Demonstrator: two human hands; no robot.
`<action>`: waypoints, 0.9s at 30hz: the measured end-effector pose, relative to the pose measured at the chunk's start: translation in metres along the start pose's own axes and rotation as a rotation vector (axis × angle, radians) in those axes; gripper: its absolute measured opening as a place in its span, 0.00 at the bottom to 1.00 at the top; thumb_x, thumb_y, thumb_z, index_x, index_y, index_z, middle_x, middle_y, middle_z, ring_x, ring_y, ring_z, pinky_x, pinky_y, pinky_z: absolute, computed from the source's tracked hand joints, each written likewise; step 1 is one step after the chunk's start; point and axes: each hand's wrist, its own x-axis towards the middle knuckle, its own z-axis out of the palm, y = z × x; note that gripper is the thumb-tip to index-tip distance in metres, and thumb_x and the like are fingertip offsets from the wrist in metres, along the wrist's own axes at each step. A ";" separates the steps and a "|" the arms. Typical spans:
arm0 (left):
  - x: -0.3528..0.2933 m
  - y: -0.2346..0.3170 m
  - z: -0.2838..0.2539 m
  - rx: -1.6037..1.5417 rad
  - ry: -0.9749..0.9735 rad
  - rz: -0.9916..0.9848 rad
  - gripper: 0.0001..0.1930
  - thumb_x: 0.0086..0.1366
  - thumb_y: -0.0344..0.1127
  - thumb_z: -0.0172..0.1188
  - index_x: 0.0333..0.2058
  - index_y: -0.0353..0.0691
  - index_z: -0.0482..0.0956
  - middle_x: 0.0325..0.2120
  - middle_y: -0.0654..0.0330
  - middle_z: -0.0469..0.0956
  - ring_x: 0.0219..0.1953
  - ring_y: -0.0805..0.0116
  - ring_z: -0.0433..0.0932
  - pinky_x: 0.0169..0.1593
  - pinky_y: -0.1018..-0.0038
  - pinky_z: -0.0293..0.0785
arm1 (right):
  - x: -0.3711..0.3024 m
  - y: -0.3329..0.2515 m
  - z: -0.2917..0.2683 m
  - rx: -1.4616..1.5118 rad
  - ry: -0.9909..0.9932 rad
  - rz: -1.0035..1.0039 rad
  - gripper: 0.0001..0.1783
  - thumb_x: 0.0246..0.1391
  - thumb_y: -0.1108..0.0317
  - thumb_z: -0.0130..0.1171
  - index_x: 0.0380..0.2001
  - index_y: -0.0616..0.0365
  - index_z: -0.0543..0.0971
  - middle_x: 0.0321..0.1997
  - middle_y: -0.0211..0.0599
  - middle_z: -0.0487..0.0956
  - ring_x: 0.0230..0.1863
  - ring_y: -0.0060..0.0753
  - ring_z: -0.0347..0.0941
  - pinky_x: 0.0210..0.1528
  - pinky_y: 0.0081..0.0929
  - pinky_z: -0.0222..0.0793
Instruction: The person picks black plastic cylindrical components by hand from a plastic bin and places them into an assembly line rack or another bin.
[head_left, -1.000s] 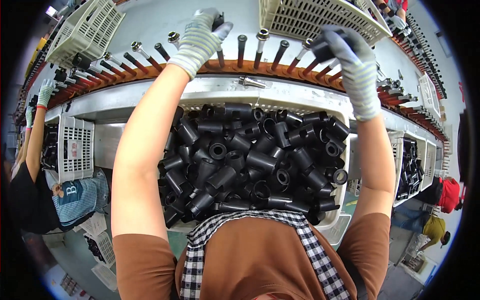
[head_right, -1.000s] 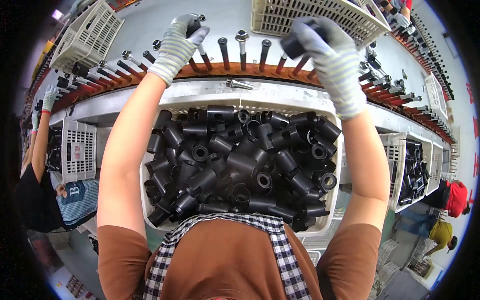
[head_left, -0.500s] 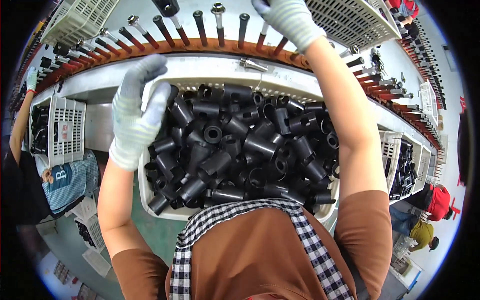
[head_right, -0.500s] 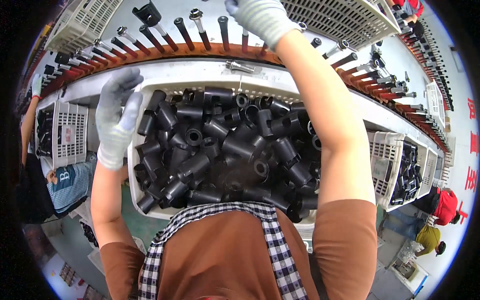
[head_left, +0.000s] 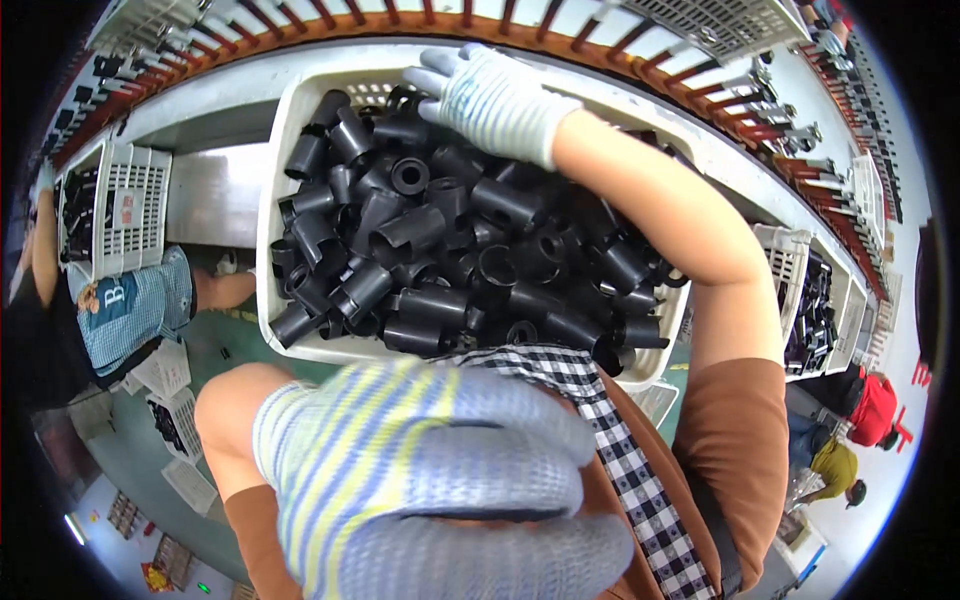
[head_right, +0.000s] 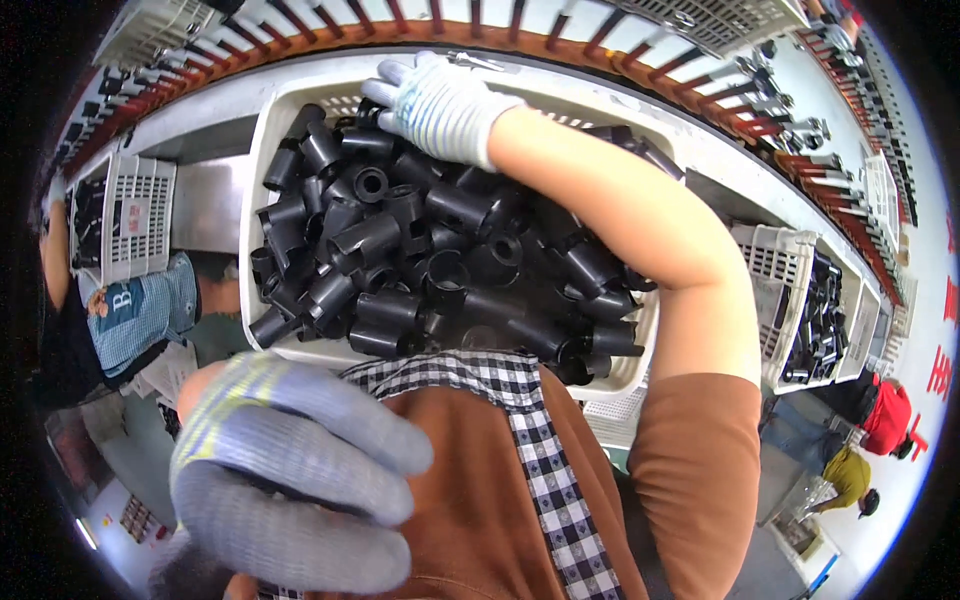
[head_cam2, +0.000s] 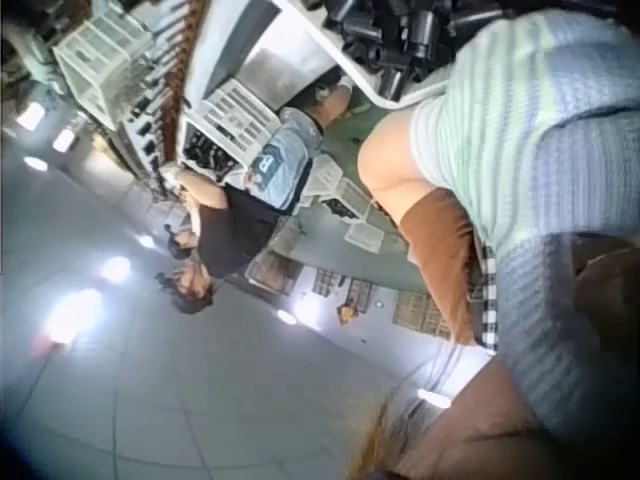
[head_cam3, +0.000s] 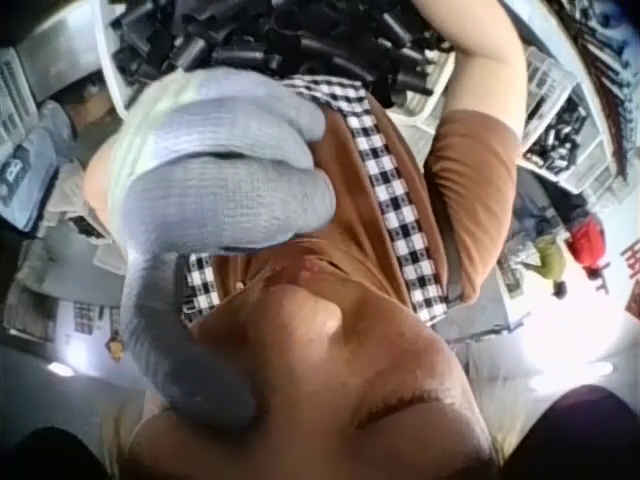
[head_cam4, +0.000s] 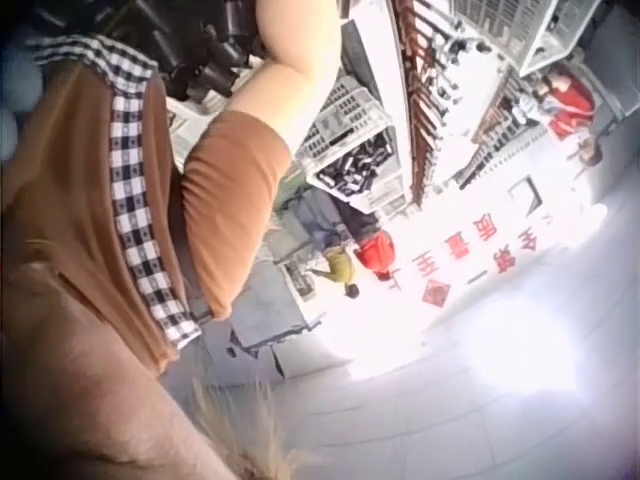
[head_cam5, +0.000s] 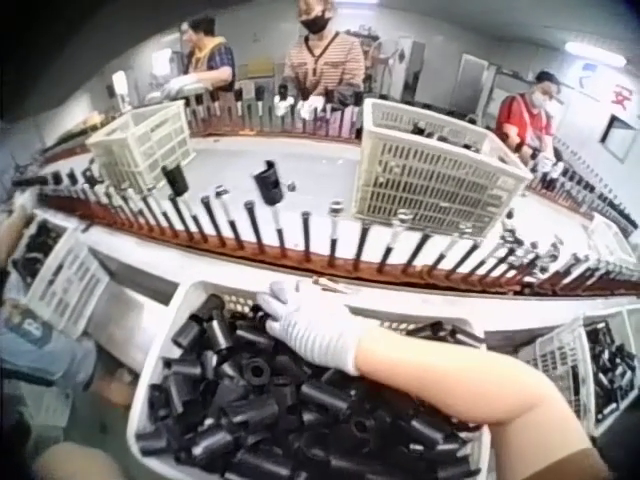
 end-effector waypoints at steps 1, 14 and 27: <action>0.003 -0.003 0.006 -0.135 0.061 0.124 0.30 0.48 0.52 0.69 0.50 0.51 0.74 0.29 0.51 0.78 0.28 0.49 0.78 0.34 0.56 0.77 | -0.011 -0.002 0.008 -0.059 -0.070 0.104 0.15 0.51 0.68 0.52 0.42 0.50 0.80 0.54 0.35 0.71 0.57 0.39 0.66 0.53 0.38 0.64; 0.015 -0.023 0.012 -0.996 -0.166 -0.119 0.17 0.43 0.38 0.67 0.26 0.28 0.78 0.17 0.54 0.74 0.18 0.59 0.74 0.19 0.69 0.65 | -0.081 0.098 -0.082 0.229 0.706 0.685 0.10 0.51 0.72 0.57 0.37 0.60 0.75 0.34 0.50 0.75 0.36 0.53 0.73 0.41 0.41 0.69; -0.014 -0.064 -0.068 0.302 0.274 -0.343 0.07 0.60 0.23 0.51 0.38 0.33 0.72 0.34 0.54 0.74 0.34 0.65 0.75 0.44 0.68 0.73 | -0.010 0.137 -0.050 0.197 0.337 0.688 0.11 0.53 0.65 0.56 0.32 0.64 0.75 0.34 0.54 0.73 0.40 0.58 0.70 0.45 0.44 0.67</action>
